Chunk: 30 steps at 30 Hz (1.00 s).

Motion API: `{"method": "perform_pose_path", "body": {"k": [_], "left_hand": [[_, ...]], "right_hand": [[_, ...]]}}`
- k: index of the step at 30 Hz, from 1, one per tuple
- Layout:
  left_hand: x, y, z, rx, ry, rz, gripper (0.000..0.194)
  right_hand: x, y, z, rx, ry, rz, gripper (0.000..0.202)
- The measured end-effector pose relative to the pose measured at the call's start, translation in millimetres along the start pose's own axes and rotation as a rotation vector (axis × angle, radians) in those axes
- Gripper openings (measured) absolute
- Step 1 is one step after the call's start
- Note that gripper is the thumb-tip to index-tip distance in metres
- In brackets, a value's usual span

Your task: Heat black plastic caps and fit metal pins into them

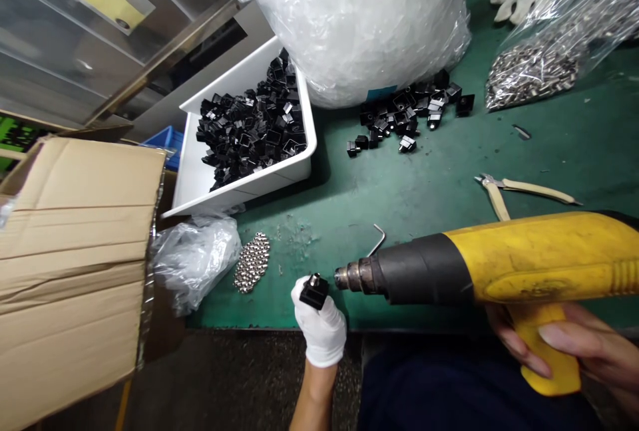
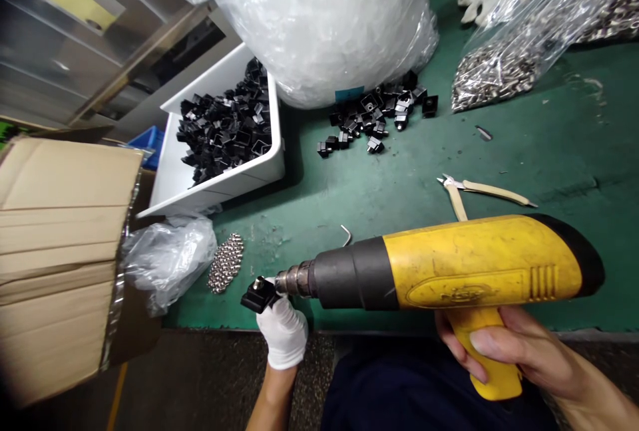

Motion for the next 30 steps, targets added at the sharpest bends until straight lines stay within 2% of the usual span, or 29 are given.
{"method": "perform_pose_path", "body": {"k": [9,26,30], "left_hand": [[-0.4,0.8,0.4,-0.008,-0.026,0.002,0.037],[2.8,-3.5,2.7,-0.01,-0.032,-0.003,0.037],[2.8,-4.1,2.6,-0.008,-0.028,-0.013,0.038]], "right_hand": [[-0.9,-1.6,2.3,-0.082,0.003,-0.023,0.038],[4.7,-3.4,8.2,-0.101,0.037,-0.001,0.038],[6.0,-3.3,10.4,-0.153,0.05,-0.017,0.035]]}}
Point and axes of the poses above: each hand's wrist, its own y-axis towards the middle knuckle, its own z-axis out of the palm, x = y × z, the point moved 1 cm from there along y, towards the middle knuckle, and after that the axes turned 2 degrees about -z, right-handed, at the moved point
